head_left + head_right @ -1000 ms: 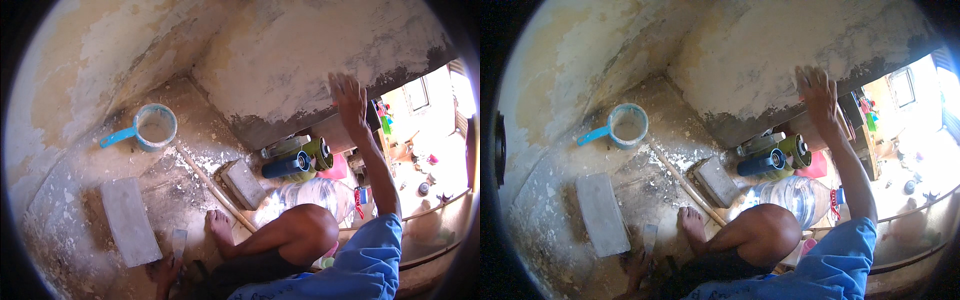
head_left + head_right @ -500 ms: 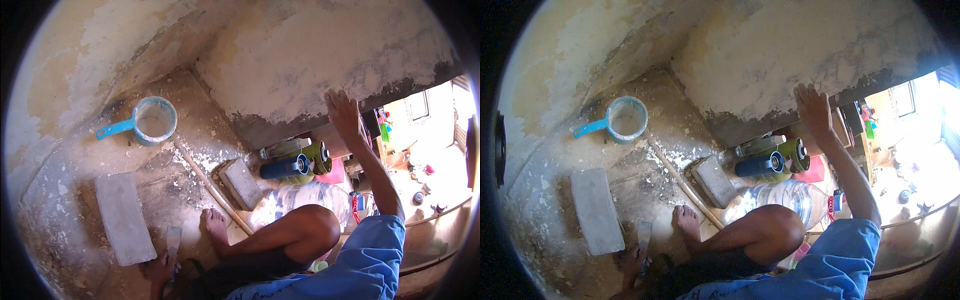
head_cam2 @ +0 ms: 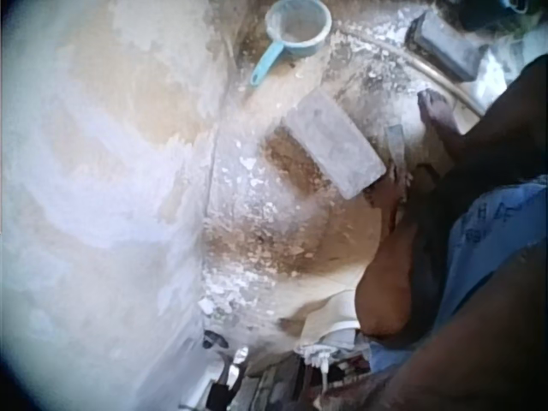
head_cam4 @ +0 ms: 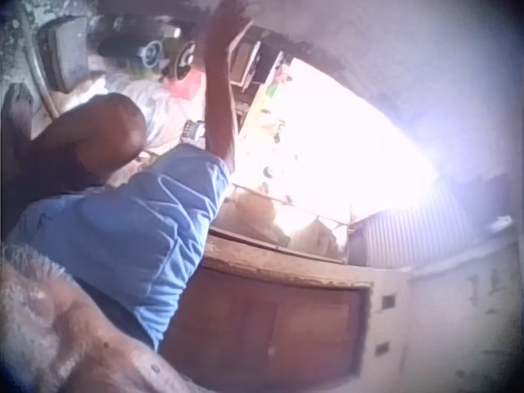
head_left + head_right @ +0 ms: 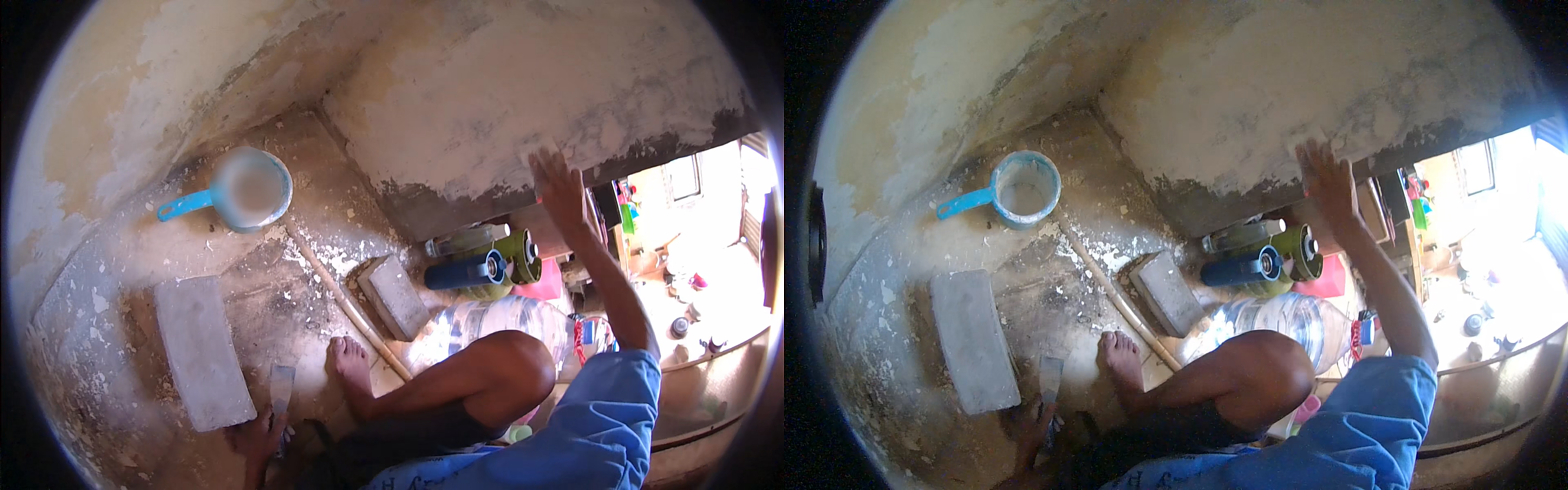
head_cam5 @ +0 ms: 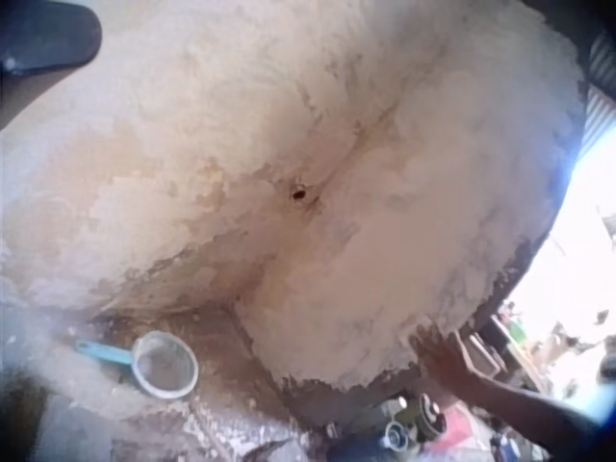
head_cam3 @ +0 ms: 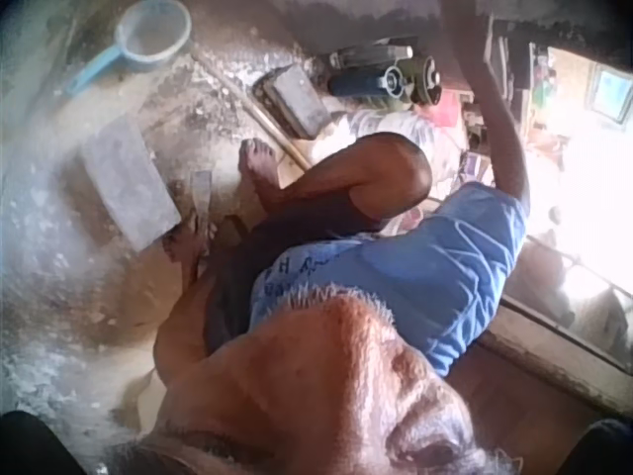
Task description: The person applies a plaster-like compound to a wall using a putty knife, smoothing the material over damaged sections and corners.
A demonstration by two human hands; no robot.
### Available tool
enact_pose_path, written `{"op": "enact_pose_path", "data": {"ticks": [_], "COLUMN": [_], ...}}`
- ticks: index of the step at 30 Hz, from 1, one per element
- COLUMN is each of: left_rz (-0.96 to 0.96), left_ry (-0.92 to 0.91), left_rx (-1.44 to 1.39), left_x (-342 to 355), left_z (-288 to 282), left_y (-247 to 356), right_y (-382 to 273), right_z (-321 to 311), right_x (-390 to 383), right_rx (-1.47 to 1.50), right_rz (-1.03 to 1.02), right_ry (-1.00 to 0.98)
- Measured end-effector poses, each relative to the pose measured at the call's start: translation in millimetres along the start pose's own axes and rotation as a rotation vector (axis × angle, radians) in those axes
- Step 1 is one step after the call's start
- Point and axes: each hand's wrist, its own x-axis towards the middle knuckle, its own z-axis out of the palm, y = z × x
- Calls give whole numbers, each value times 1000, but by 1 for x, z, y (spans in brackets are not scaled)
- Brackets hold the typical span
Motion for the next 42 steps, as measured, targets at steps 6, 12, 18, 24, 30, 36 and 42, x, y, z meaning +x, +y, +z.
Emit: {"op": "enact_pose_path", "data": {"ticks": [6, 12, 18, 24, 30, 36, 42], "left_rz": [-11, -49, -26, 24, 96, -93, -117], "left_ry": [-37, -52, -34, 55, 184, 3, -31], "left_rx": [62, 59, -63, 85, 473, 243, 104], "left_x": [3, -19, -13, -1, 1, -18, -16], "left_z": [-4, -18, -11, -9, 6, -16, -12], "left_y": [15, 104, 79, 21, 12, 98, 94], "right_y": [29, 14, -28, 25, 86, 39, 0], "right_z": [-42, -25, -10, -41, -46, -19, -8], "right_x": [51, 83, 18, 45, 82, 73, 26], "right_rx": [-23, -102, 130, 60, 78, 92, 176], "right_rz": [206, 272, 33, 152, 59, 105, 11], "right_ry": [127, 52, 57, 137, 270, 210, 155]}}
